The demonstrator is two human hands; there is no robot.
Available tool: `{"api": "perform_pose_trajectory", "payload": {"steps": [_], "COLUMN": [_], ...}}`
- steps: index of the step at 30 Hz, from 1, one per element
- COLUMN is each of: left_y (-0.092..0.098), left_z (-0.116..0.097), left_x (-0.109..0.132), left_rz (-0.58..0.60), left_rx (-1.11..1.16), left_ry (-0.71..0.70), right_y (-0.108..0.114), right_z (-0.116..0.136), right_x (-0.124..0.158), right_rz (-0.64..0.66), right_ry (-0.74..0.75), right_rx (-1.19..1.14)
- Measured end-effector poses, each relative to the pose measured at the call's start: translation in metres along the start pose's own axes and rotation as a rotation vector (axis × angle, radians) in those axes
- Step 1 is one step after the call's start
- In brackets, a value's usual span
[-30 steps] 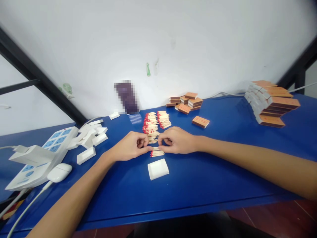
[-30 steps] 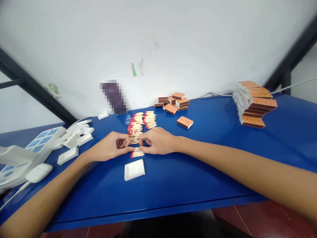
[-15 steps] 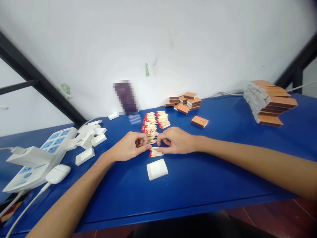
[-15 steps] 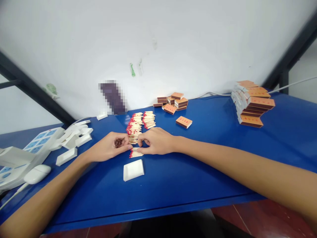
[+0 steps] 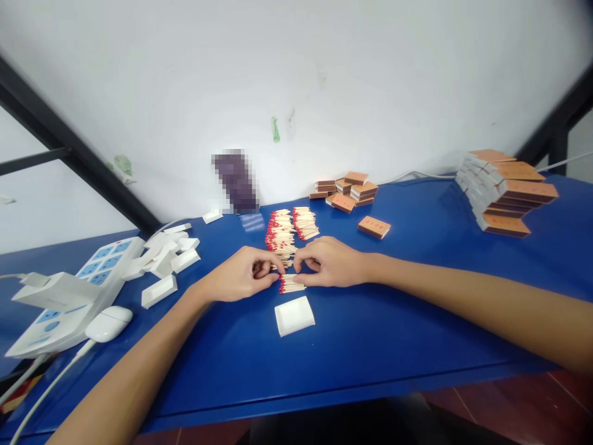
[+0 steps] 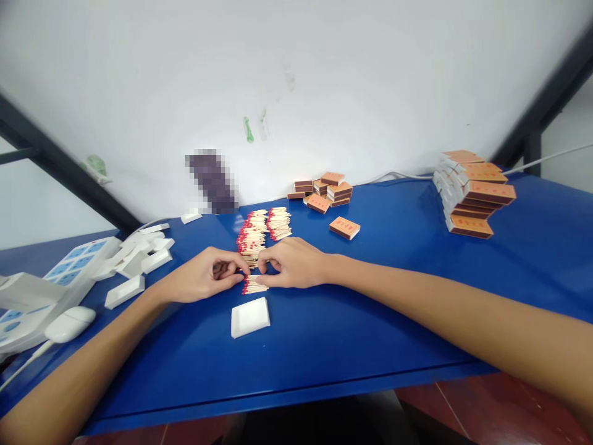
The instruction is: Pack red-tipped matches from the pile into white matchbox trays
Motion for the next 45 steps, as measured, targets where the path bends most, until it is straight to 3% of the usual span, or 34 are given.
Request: {"api": "perform_pose_trajectory", "payload": {"steps": [28, 38, 45], "left_y": [-0.001, -0.006, -0.01], "left_z": [-0.006, -0.018, -0.026], "left_x": [0.0, 0.002, 0.003], "left_rz": [0.001, -0.006, 0.004], "left_rx": [-0.042, -0.266, -0.425], "left_ry": [-0.002, 0.001, 0.008], "right_y": [0.0, -0.002, 0.008], "right_z": [0.003, 0.003, 0.014], "right_x": [0.002, 0.001, 0.0], "right_rz": [-0.032, -0.031, 0.073], "right_ry": [0.083, 0.091, 0.042], "right_rx": [0.008, 0.004, 0.087]}}
Point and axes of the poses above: each hand's wrist, its own x-axis away from the middle knuckle, its own y-axis out of the back of the hand, z = x × y, the point moved 5 cm from there along -x, towards the middle knuckle, and after that the axes turned 14 degrees about x, right-handed, at the moved point
